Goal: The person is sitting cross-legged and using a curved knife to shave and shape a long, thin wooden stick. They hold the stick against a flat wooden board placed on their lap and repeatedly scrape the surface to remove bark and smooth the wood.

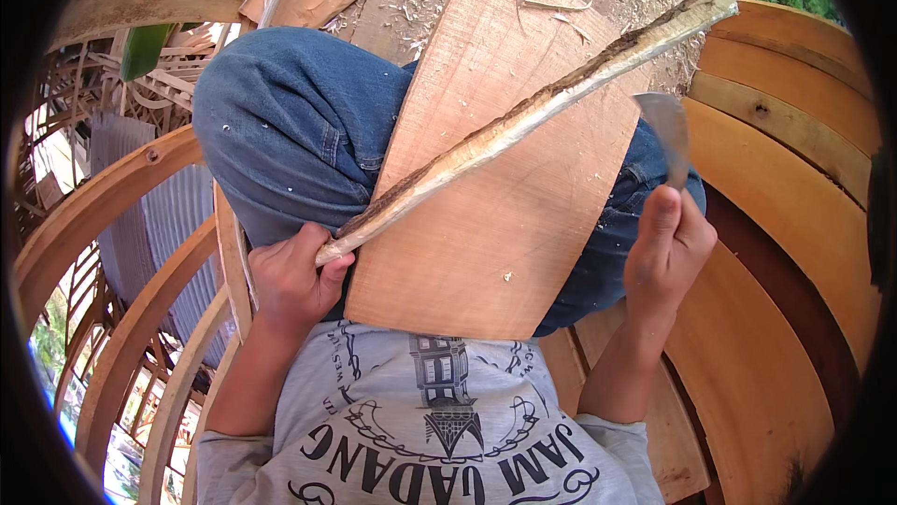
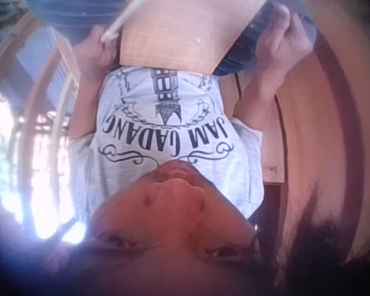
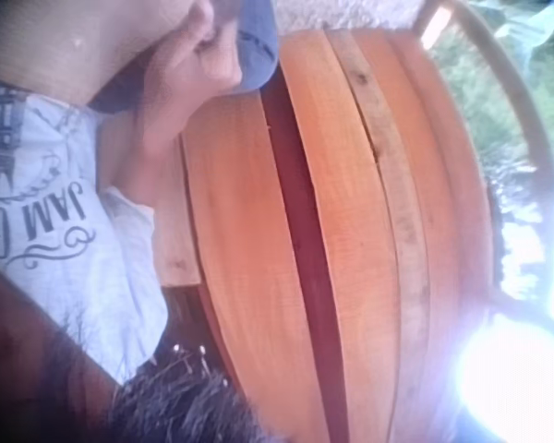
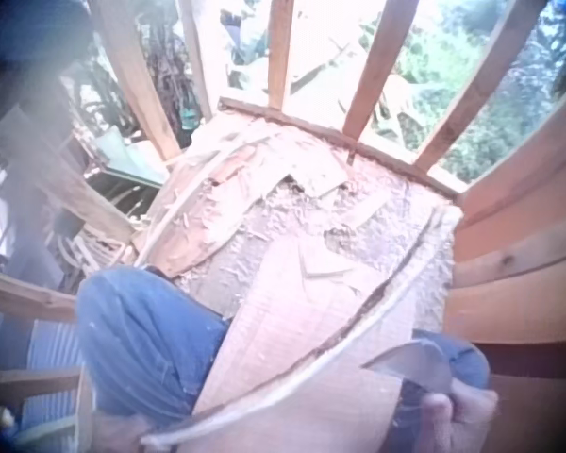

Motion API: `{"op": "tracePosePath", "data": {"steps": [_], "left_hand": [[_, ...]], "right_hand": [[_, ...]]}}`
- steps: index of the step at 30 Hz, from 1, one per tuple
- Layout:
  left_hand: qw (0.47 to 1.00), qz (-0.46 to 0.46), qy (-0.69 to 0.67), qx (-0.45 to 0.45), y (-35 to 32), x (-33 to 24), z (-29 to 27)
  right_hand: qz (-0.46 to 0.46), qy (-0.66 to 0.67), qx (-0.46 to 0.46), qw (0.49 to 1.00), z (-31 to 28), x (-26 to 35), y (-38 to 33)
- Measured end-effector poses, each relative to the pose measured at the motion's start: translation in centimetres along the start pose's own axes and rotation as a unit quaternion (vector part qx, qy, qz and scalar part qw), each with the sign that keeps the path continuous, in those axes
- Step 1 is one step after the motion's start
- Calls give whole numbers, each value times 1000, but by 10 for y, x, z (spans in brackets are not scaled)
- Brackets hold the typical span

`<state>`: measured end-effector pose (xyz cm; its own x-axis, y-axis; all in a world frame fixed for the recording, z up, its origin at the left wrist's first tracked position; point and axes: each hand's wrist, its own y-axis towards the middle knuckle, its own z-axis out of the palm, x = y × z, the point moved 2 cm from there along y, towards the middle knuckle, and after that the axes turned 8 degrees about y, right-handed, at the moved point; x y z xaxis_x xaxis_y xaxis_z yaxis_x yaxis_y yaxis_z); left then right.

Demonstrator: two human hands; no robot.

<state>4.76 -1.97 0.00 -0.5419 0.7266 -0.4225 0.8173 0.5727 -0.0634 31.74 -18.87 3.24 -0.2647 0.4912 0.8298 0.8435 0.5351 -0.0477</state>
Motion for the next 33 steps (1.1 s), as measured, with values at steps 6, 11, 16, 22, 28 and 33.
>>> {"op": "tracePosePath", "data": {"steps": [6, 11, 16, 22, 28, 33], "left_hand": [[999, 9, 32, -18, -1, -6, 3], [999, 8, 34, -27, -1, -6, 7], [999, 4, 14, -37, -6, -3, 5], [1000, 1, 21, -19, -2, -5, 6], [999, 9, -10, -46, -3, 0, 7], [999, 23, 9, -38, -3, 1, 7]], "right_hand": [[-31, -96, 101, 990, 48, 5, -20], [-38, -155, 74, 984, 27, -4, -7], [58, -50, -98, 992, -31, -43, 24], [10, -54, -14, 998, -13, -12, -3], [-56, -108, 91, 988, 40, 5, -18], [-86, -175, 66, 979, 24, -4, -6]]}}
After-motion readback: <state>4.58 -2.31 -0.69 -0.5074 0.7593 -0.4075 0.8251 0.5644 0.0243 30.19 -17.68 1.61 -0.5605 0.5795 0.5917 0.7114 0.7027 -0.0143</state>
